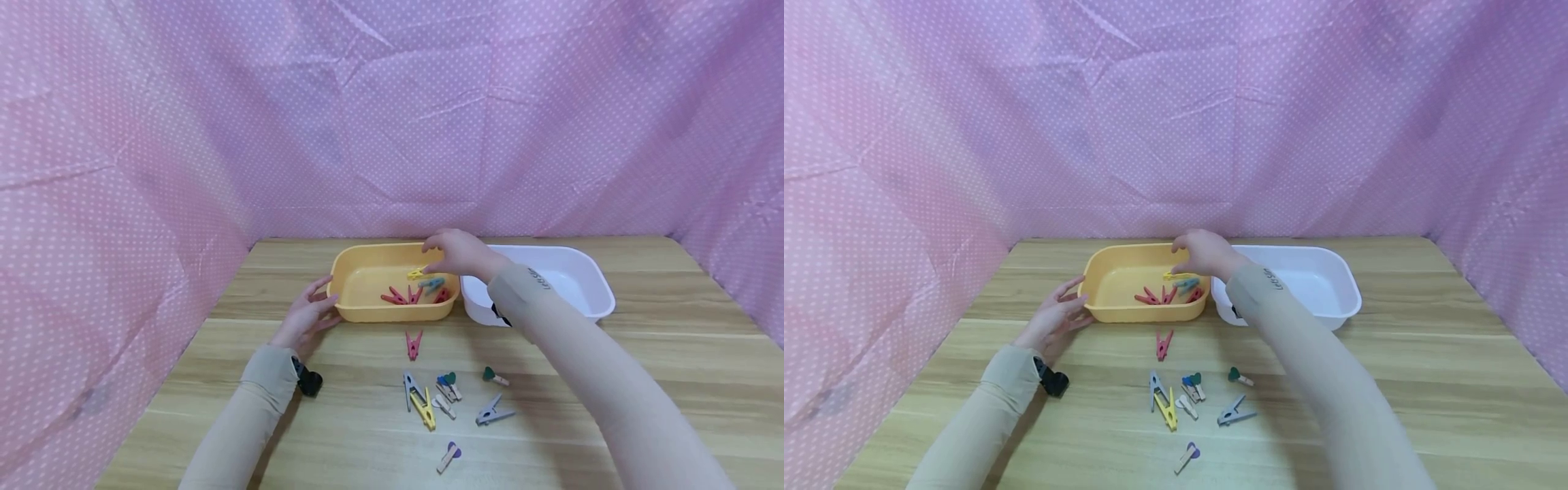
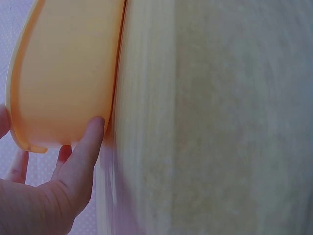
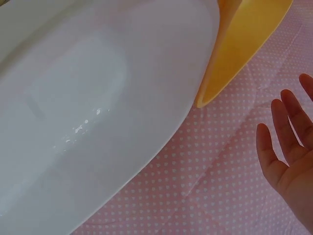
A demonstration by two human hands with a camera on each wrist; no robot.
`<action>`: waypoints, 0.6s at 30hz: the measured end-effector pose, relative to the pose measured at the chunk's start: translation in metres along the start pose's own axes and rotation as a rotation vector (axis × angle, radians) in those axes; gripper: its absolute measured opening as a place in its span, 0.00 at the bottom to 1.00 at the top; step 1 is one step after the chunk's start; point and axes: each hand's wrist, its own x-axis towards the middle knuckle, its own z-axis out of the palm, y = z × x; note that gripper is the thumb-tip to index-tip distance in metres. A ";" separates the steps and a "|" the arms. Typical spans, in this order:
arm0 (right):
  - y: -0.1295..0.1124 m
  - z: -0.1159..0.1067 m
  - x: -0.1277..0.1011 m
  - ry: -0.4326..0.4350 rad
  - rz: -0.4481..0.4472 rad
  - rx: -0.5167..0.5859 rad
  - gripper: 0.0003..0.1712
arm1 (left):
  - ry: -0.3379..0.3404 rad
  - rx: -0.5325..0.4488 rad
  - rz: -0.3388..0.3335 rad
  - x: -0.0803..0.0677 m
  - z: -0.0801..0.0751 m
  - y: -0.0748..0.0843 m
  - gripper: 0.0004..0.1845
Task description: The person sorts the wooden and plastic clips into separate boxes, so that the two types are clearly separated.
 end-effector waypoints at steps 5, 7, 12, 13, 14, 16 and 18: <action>-0.007 -0.005 -0.010 0.024 -0.035 0.014 0.23 | 0.001 -0.007 -0.003 0.000 0.000 0.000 0.32; -0.010 -0.006 -0.015 0.023 -0.050 0.023 0.23 | 0.003 -0.008 -0.004 0.000 0.001 0.000 0.32; -0.013 -0.002 -0.028 0.014 -0.115 -0.002 0.23 | 0.016 0.000 -0.017 0.001 0.001 0.001 0.32; -0.013 0.000 -0.030 0.015 -0.126 -0.009 0.23 | 0.018 0.002 -0.019 0.001 0.002 0.001 0.32; -0.013 0.001 -0.032 0.017 -0.138 -0.023 0.22 | 0.021 0.003 -0.023 0.002 0.002 0.002 0.32; -0.014 0.003 -0.036 0.020 -0.159 -0.037 0.22 | 0.028 0.006 -0.029 0.002 0.002 0.002 0.31; -0.014 0.005 -0.039 0.023 -0.176 -0.052 0.22 | 0.033 0.006 -0.036 0.003 0.002 0.003 0.31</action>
